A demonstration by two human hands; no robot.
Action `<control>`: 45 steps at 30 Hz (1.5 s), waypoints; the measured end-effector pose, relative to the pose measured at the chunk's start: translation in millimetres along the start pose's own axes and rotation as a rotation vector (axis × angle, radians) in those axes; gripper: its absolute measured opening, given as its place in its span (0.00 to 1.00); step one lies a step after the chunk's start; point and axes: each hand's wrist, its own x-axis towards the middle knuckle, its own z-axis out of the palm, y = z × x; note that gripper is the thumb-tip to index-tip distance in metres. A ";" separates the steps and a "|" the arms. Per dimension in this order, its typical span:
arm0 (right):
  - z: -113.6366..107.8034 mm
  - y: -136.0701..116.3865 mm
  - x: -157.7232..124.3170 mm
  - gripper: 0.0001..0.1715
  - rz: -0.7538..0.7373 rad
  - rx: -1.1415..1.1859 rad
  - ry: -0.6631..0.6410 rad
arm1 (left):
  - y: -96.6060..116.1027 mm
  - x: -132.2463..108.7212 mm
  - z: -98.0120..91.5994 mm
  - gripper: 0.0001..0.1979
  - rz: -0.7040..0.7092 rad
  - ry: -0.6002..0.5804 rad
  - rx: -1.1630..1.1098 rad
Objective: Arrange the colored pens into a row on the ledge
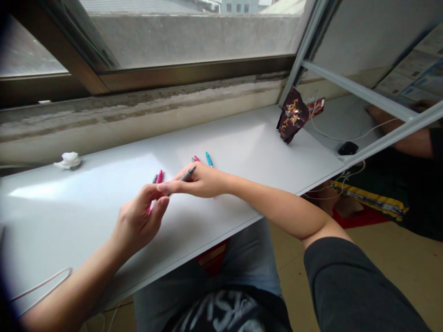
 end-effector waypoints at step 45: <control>-35.9 9.8 2.9 0.10 0.037 0.019 0.257 | -14.1 15.1 -12.1 0.15 -0.366 -0.121 0.007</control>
